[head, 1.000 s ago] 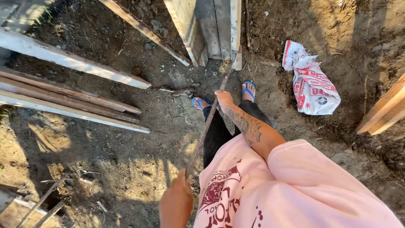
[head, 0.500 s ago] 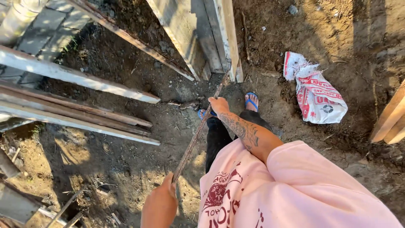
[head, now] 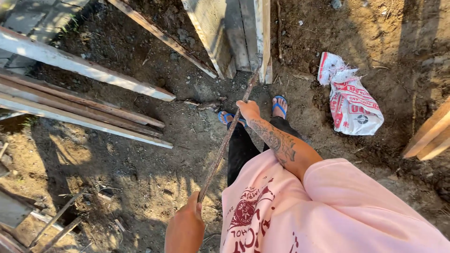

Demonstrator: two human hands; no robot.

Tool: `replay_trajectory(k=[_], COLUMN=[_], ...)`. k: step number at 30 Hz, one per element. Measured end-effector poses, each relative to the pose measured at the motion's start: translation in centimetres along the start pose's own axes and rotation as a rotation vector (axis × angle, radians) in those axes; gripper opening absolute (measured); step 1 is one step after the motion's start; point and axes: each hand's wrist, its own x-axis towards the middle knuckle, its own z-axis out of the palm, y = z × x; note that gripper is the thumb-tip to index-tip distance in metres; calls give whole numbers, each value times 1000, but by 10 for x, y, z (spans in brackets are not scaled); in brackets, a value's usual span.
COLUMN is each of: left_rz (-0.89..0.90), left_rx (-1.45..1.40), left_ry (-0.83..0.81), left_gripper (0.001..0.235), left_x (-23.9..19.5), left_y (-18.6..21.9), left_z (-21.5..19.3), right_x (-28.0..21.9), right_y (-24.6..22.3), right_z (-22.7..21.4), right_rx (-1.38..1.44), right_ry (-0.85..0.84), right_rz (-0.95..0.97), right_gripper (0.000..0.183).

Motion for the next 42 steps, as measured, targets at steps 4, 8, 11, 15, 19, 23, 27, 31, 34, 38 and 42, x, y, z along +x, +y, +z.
replay_trajectory(k=[4,8,11,15,19,23,27,31,34,38,42], left_rz=[96,72,31,26,14,-20,39,-17,182,83,57], left_rx=[-41,-137,-176,-267,-266,-269,-193,-429,-424,-420,-426], left_ry=[66,-18,-17,-38,-100,-220,-132,-277,-105,-9,10], left_gripper=[46,60,52,54,51,50,51,46,49,56,52], left_x=[-2,-6,2,10,19,21,36,109,163,127,117], left_y=[-5,4,5,0,2,12,5,-17,-38,-42,-17], left_z=[28,64,67,63,57,59,75,191,289,310,268], right_x=[7,0,1,10,21,21,31,58,88,70,144], right_y=[10,17,18,28,35,42,54,121,114,125,159], right_z=[-6,-11,-13,-3,3,4,12,16,5,-2,-32], right_rx=[-18,31,-68,-82,-92,-54,21,-163,-212,-208,-67], right_ry=[17,-39,-27,-1,34,36,35,97,91,-195,-188], right_rz=[-38,-17,-76,-115,-112,-89,-134,-314,-443,-319,-192], right_gripper=[47,40,42,40,37,37,35,41,48,51,47])
